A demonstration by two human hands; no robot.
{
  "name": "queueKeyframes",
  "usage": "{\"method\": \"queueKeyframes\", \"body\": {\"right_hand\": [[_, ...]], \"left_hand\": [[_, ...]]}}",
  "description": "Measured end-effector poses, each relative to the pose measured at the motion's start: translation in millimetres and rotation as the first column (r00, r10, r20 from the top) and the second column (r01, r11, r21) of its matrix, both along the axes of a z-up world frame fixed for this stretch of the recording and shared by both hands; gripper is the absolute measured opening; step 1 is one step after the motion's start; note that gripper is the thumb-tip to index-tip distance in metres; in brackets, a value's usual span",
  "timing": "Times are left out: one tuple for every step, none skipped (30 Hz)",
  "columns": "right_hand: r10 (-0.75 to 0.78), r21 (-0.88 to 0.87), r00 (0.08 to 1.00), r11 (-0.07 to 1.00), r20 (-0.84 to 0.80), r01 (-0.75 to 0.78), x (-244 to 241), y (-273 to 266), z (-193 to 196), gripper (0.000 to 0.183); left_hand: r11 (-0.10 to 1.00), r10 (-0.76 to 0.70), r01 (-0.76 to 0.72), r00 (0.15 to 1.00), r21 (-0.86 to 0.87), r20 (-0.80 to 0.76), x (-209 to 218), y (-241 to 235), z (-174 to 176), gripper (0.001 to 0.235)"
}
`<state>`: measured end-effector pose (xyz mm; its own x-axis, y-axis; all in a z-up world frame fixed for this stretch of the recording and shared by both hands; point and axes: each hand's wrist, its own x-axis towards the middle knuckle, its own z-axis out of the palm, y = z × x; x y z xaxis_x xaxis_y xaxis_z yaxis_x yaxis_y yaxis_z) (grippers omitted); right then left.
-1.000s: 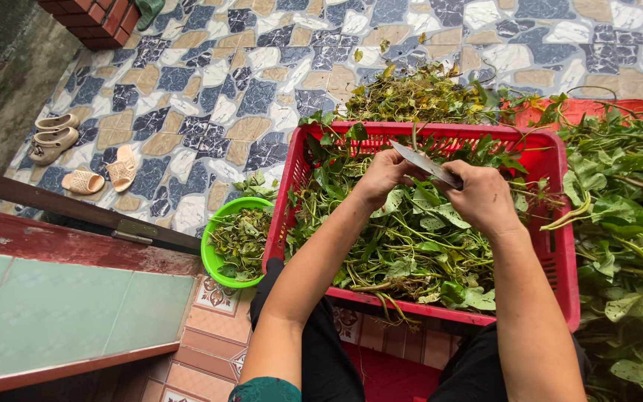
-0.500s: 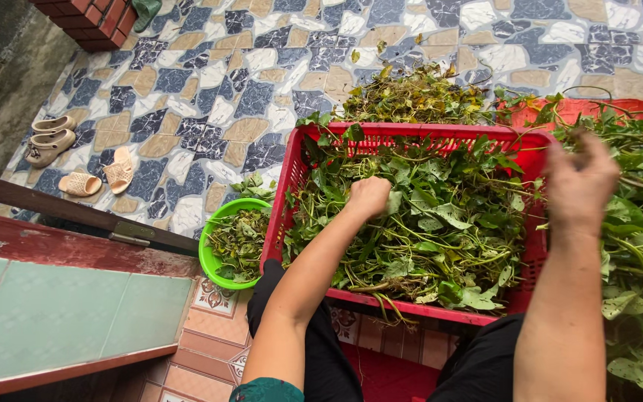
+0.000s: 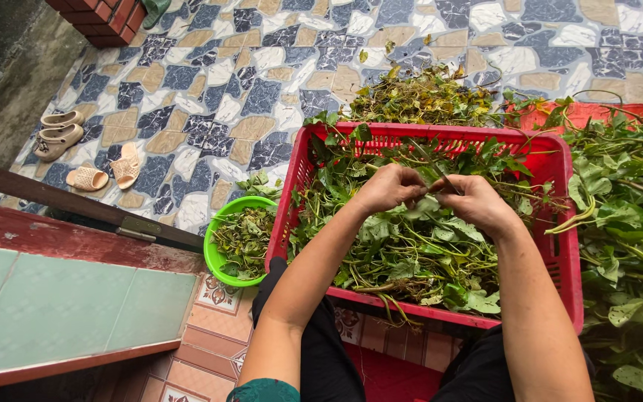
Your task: The person sits on a low stool and uses a knife to trim stems and leaves from a large pile of green leafy vegetables in a red basket. They separate the trimmed parts and place them into a green bowl on the floor.
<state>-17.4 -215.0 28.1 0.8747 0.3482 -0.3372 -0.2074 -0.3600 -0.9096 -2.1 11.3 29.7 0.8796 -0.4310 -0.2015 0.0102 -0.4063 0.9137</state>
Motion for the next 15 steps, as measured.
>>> {"method": "queueKeyframes", "body": {"right_hand": [[0.008, -0.017, 1.000, 1.000, -0.005, -0.008, 4, -1, -5, 0.022], [0.014, -0.034, 1.000, 0.999, -0.011, -0.014, 7, -2, -9, 0.023], [0.037, -0.027, 0.999, 0.999, 0.024, -0.036, 9, -3, -13, 0.023], [0.059, -0.021, 0.997, 0.998, 0.058, -0.058, 10, -3, -17, 0.022], [0.081, -0.017, 0.992, 0.997, 0.093, -0.080, 11, -3, -19, 0.022], [0.029, -0.059, 0.998, 0.998, 0.048, -0.026, 10, -3, -21, 0.021], [-0.025, -0.103, 1.000, 0.994, 0.006, 0.025, 10, -3, -21, 0.020], [-0.081, -0.150, 0.996, 0.986, -0.032, 0.075, 11, -3, -21, 0.019], [-0.095, -0.142, 0.995, 0.986, -0.035, 0.090, 11, -3, -21, 0.018], [-0.113, -0.132, 0.993, 0.985, -0.037, 0.107, 12, -2, -23, 0.018], [-0.131, -0.123, 0.991, 0.984, -0.039, 0.125, 13, -1, -25, 0.017], [-0.124, -0.136, 0.992, 0.983, -0.010, 0.121, 13, 0, -28, 0.017], [-0.116, -0.150, 0.993, 0.982, 0.018, 0.118, 13, 2, -32, 0.018], [-0.105, -0.163, 0.993, 0.980, 0.048, 0.111, 14, 3, -34, 0.018], [-0.097, -0.202, 0.992, 0.973, 0.076, 0.110, 15, 4, -37, 0.019]], "left_hand": [[1.000, 0.021, -0.022, 0.998, -0.018, -0.054, 0, 2, 1, 0.019], [0.999, 0.028, -0.031, 0.997, -0.041, -0.071, 0, 3, 2, 0.018], [0.997, 0.033, -0.039, 0.996, -0.063, -0.089, 0, 4, 2, 0.017], [0.995, 0.038, -0.047, 0.994, -0.085, -0.107, 0, 5, 1, 0.016], [0.993, 0.063, -0.072, 0.994, -0.099, -0.094, 2, 5, 1, 0.016], [0.989, 0.089, -0.098, 0.993, -0.113, -0.084, 4, 5, -1, 0.015], [0.984, 0.115, -0.124, 0.991, -0.127, -0.074, 6, 5, -4, 0.014], [0.982, 0.167, -0.170, 0.985, -0.088, -0.038, 10, 7, -5, 0.013], [0.975, 0.217, -0.216, 0.976, -0.051, 0.001, 14, 11, -8, 0.012], [0.965, 0.261, -0.260, 0.964, -0.015, 0.043, 21, 14, -12, 0.012], [0.951, 0.309, -0.310, 0.950, 0.006, 0.048, 29, 19, -18, 0.013], [0.933, 0.358, -0.359, 0.932, 0.026, 0.050, 38, 25, -27, 0.014], [0.912, 0.405, -0.408, 0.913, 0.046, 0.054, 47, 31, -39, 0.016], [0.898, 0.434, -0.437, 0.898, 0.045, 0.066, 55, 39, -53, 0.015], [0.883, 0.463, -0.467, 0.883, 0.044, 0.079, 63, 48, -69, 0.014]]}}
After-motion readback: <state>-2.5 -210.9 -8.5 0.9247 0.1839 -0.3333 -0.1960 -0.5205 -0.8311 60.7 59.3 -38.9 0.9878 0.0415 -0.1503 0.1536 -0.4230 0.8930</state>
